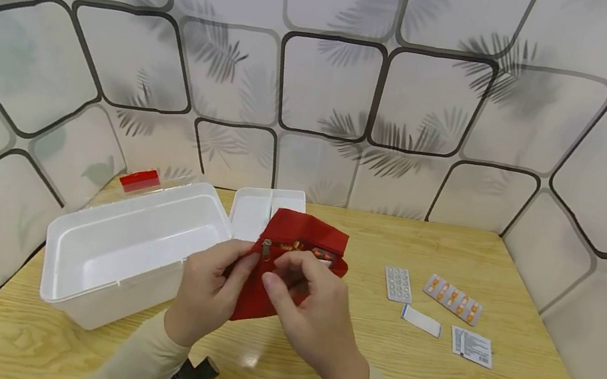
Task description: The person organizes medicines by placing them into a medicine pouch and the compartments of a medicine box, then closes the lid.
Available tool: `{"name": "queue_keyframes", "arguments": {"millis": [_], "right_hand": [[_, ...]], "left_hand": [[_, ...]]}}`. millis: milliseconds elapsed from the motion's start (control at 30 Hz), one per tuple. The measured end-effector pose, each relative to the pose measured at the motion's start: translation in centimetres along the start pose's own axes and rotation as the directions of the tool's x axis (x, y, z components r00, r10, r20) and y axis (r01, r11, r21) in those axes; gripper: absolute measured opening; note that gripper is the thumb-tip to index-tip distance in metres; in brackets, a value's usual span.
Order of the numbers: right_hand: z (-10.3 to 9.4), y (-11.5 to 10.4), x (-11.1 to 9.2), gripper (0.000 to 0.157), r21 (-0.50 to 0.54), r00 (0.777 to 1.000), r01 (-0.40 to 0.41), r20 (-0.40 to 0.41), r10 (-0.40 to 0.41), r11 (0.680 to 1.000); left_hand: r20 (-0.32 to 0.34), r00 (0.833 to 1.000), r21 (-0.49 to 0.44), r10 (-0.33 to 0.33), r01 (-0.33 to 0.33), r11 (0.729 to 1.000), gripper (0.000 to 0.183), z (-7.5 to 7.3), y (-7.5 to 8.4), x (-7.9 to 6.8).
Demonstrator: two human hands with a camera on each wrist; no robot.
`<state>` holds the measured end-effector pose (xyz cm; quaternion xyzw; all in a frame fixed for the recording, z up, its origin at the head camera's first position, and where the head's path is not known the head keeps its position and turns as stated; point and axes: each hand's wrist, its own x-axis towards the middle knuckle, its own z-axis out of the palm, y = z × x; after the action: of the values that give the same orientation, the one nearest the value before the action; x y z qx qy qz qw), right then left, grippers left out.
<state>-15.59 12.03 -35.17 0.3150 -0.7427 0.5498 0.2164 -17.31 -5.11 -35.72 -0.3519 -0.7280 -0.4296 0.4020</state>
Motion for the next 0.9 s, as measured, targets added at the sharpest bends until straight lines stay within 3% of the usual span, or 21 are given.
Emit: {"name": "queue_keyframes", "arguments": {"millis": [267,433,567,700,900], "right_hand": [[0.04,0.08,-0.07,0.013,-0.067,0.999,-0.01,-0.039,0.008,0.998],[0.02,0.09,-0.1,0.009,-0.145,0.996,0.036,-0.08,-0.048,0.989],[0.05,0.16,-0.22,0.005,-0.206,0.99,0.09,-0.088,-0.11,0.974],[0.18,0.24,-0.39,0.01,-0.231,0.981,0.151,-0.083,-0.175,0.961],[0.44,0.29,-0.22,0.012,-0.223,0.958,0.254,-0.074,-0.276,0.941]], "left_hand": [[0.092,0.99,0.128,0.104,-0.115,0.985,0.017,0.39,0.34,-0.33],[0.123,0.982,0.164,0.144,-0.163,0.973,0.02,0.47,0.56,-0.4],[0.139,0.979,0.159,0.149,-0.17,0.972,0.018,0.47,0.61,-0.45],[0.146,0.978,0.142,0.148,-0.169,0.975,0.016,0.5,0.56,-0.43],[0.138,0.985,0.027,0.099,-0.104,0.994,0.019,0.41,0.52,-0.33]]}}
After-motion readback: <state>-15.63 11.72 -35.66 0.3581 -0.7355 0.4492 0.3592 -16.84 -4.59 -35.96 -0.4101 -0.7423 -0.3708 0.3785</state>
